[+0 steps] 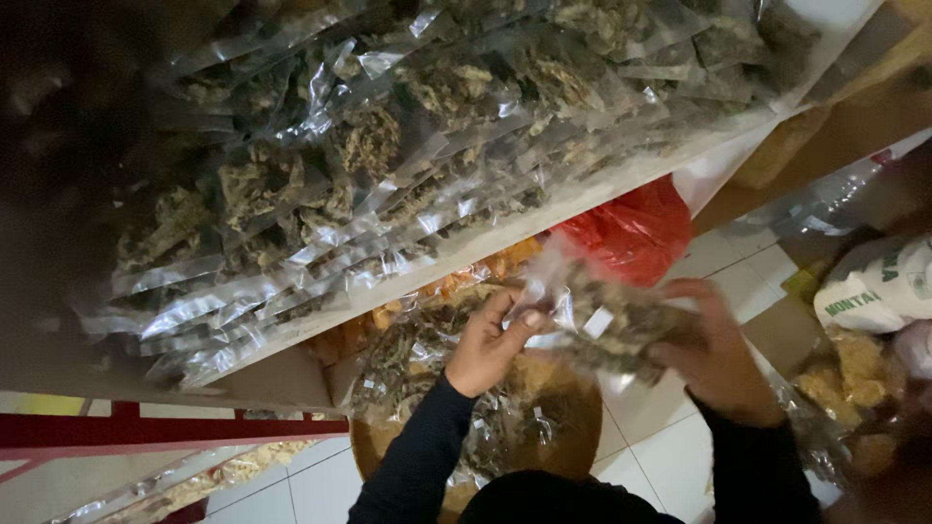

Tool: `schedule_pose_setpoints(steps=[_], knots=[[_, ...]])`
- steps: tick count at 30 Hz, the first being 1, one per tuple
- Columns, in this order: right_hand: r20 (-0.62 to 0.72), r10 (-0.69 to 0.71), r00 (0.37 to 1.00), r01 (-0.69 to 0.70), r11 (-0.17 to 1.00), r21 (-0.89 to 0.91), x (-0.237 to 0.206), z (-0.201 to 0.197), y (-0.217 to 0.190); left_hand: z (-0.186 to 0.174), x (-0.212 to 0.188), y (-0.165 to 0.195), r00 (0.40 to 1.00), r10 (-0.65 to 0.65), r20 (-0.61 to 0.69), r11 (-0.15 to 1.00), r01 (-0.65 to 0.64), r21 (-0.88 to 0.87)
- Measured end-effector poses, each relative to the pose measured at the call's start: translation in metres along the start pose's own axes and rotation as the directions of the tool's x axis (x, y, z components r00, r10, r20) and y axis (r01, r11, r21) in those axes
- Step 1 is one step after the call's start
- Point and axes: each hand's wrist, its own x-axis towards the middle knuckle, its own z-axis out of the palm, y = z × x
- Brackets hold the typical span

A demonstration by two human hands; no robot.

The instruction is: The person lifts vacuum-sealed plastic bags of dried goods from a large round woven tray and arranges them in rows on a red shelf above, pressing the bags into place one at a time. Once the tray is empty, the person carries the tray away from the shelf.

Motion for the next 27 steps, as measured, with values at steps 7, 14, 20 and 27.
schedule_pose_setpoints(steps=[7, 14, 20, 27], knots=[[0.001, -0.85, 0.527, 0.549, 0.34, -0.763, 0.111, -0.095, -0.07, -0.037, -0.03, -0.018, 0.96, -0.004, -0.28, 0.994, -0.026, -0.105], [0.52, -0.673, 0.527, 0.181, -0.508, -0.842, 0.31, -0.118, -0.107, -0.087, -0.14, -0.12, 0.712, -0.277, -0.645, 0.96, 0.225, -0.164], [0.478, -0.596, 0.645, 0.247, -0.429, -0.869, 0.331, -0.114, -0.083, -0.109, -0.237, -0.193, 0.497, -0.384, -0.778, 0.923, 0.221, -0.315], [0.437, -0.629, 0.643, 0.276, -0.342, -0.898, 0.321, -0.124, -0.057, -0.104, -0.287, -0.248, 0.41, -0.431, -0.804, 0.902, 0.215, -0.374]])
